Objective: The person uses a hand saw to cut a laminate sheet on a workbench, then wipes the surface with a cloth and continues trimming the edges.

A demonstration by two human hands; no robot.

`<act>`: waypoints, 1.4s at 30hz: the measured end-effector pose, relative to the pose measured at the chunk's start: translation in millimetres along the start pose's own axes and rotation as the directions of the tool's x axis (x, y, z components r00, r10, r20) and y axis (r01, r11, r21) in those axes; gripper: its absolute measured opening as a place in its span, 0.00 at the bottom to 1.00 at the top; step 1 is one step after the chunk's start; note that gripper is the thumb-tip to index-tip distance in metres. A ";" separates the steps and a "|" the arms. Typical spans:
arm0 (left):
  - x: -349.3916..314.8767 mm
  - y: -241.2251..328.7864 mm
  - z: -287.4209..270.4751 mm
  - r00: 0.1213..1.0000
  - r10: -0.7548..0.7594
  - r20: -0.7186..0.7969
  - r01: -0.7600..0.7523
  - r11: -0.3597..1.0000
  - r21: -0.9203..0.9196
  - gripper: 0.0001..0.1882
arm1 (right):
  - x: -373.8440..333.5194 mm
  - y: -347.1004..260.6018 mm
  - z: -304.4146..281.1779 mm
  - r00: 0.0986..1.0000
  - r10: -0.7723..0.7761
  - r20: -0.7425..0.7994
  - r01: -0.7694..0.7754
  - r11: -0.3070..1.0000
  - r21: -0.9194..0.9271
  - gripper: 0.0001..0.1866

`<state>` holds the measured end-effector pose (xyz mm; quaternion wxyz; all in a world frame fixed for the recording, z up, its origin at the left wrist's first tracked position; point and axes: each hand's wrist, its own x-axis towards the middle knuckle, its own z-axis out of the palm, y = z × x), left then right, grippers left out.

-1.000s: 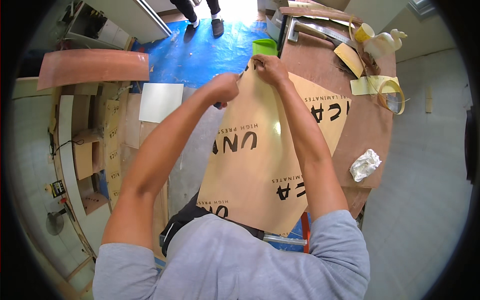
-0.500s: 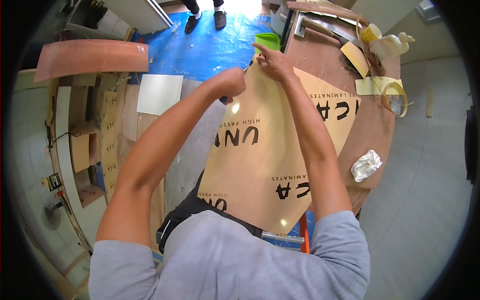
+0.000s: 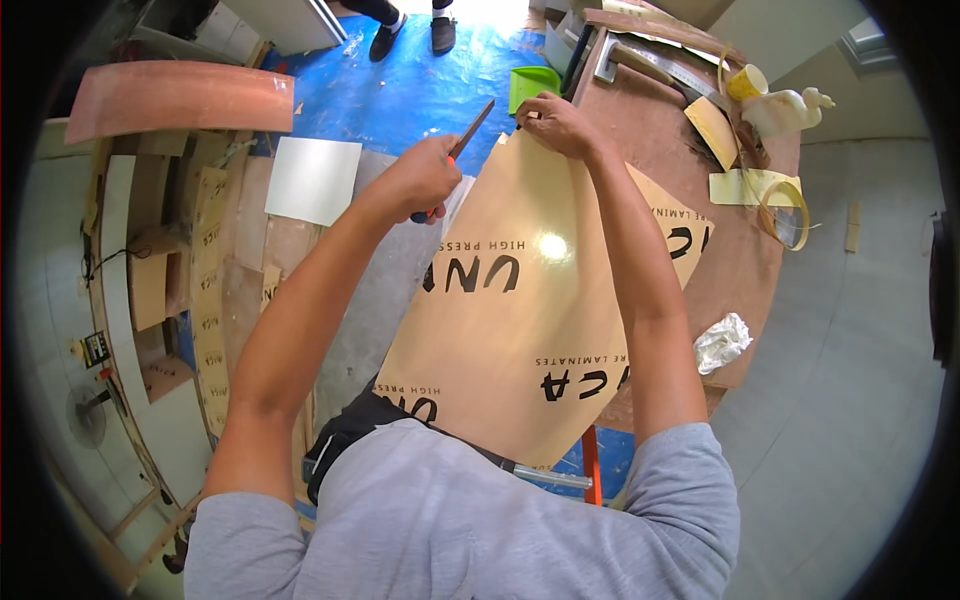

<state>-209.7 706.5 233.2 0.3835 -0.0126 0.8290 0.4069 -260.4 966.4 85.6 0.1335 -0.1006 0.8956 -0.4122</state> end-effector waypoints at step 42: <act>58.6 27.8 63.1 0.987 0.132 0.088 -0.158 0.827 0.539 0.25 | -27.7 1.1 22.9 0.906 0.067 -0.418 -0.109 0.991 -0.078 0.14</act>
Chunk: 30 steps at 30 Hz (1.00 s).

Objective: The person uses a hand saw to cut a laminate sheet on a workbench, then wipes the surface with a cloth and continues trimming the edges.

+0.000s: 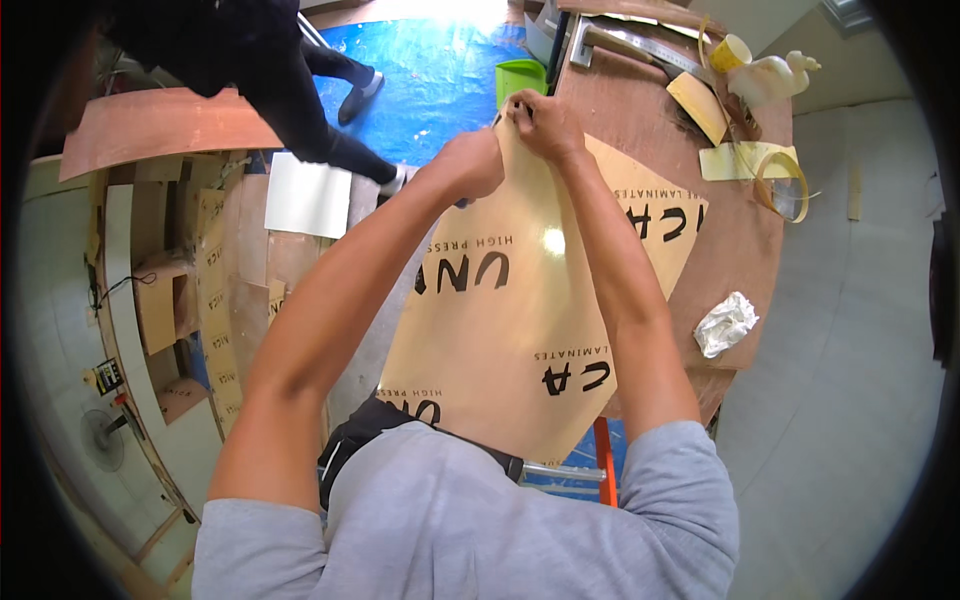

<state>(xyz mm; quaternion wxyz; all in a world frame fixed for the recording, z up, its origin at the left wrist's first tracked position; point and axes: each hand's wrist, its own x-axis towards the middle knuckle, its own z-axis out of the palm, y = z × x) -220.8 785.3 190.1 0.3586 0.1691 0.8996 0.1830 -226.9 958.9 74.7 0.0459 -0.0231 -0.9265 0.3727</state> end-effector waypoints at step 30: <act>-52.4 14.4 -49.5 0.986 -0.045 0.163 0.092 0.952 -0.292 0.18 | -0.6 -0.6 -2.2 0.999 0.006 -0.050 -0.006 1.000 -0.005 0.13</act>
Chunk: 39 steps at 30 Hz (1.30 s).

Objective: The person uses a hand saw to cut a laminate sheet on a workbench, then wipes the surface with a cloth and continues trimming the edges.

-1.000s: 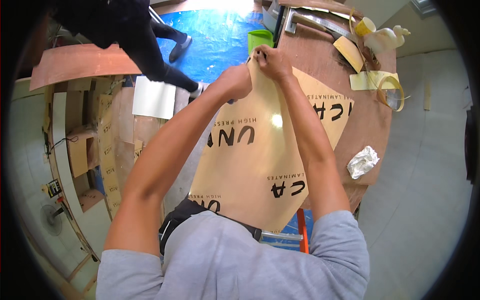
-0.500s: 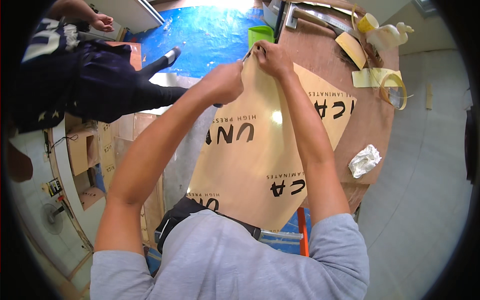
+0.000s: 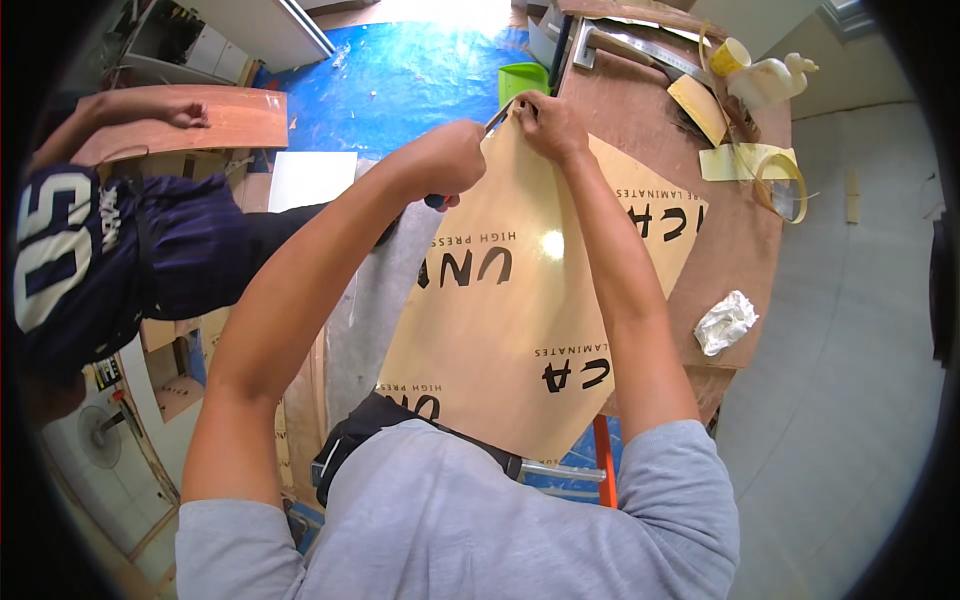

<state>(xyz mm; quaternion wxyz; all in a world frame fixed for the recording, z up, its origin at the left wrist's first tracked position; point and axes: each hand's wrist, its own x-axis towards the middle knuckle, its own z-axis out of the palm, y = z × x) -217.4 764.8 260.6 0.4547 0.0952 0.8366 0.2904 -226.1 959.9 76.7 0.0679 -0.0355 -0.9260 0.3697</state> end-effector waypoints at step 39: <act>26.5 9.6 12.6 1.000 0.000 -0.021 0.002 0.995 0.104 0.18 | 0.2 6.3 3.6 0.999 -0.038 -0.034 0.038 0.999 0.017 0.14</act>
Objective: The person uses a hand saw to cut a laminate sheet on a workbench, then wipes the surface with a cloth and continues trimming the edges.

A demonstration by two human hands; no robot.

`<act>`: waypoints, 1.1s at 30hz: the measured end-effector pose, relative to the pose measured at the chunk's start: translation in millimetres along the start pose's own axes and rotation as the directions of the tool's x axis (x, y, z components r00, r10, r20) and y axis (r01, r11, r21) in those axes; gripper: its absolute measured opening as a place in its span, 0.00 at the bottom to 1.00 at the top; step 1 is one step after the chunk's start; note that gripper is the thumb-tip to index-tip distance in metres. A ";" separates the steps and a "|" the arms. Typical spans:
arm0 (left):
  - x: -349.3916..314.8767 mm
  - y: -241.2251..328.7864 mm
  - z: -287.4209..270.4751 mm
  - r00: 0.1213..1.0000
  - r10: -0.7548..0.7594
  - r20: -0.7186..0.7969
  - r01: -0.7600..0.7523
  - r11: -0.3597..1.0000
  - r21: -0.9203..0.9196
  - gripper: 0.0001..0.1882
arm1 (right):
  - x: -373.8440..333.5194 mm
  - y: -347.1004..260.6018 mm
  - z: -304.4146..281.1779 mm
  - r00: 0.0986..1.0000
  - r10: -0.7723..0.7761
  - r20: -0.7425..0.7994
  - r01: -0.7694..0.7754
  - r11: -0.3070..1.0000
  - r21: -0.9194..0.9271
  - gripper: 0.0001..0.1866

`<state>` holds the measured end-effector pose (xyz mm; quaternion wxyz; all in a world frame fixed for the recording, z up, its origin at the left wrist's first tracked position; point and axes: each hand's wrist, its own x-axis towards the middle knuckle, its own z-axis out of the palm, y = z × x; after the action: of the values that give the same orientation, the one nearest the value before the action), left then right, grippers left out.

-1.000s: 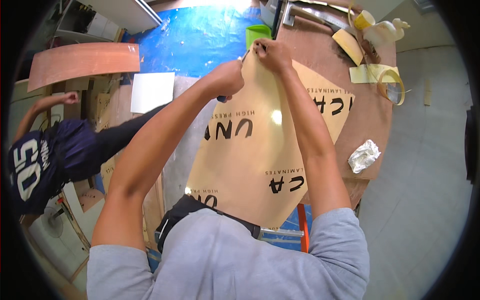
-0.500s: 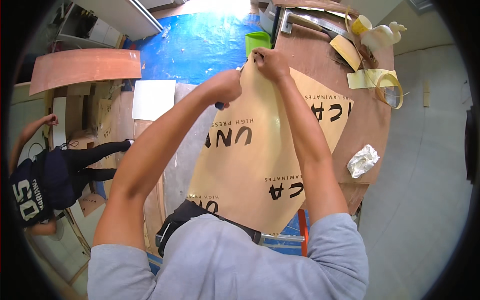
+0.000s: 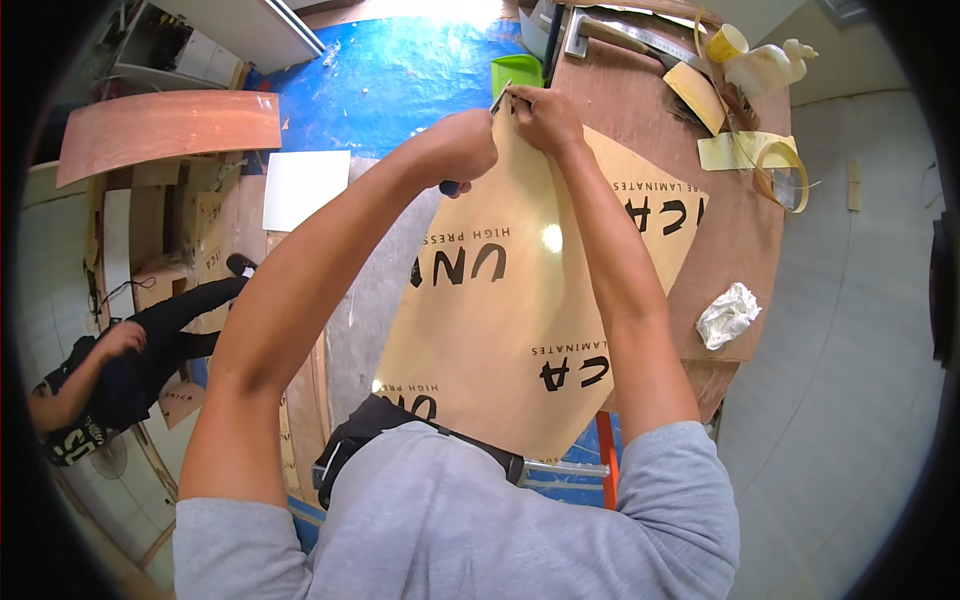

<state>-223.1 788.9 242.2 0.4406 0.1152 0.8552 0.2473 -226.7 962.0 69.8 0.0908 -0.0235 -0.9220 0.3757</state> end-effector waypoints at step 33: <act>21.1 -23.5 22.2 0.981 0.147 -0.124 -0.119 0.970 0.214 0.28 | 0.6 3.0 5.1 0.999 -0.025 -0.045 0.025 1.000 0.005 0.13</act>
<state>-217.0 784.8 204.3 0.3480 0.1998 0.8952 0.1940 -228.3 960.7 64.2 0.1162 -0.0202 -0.9189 0.3764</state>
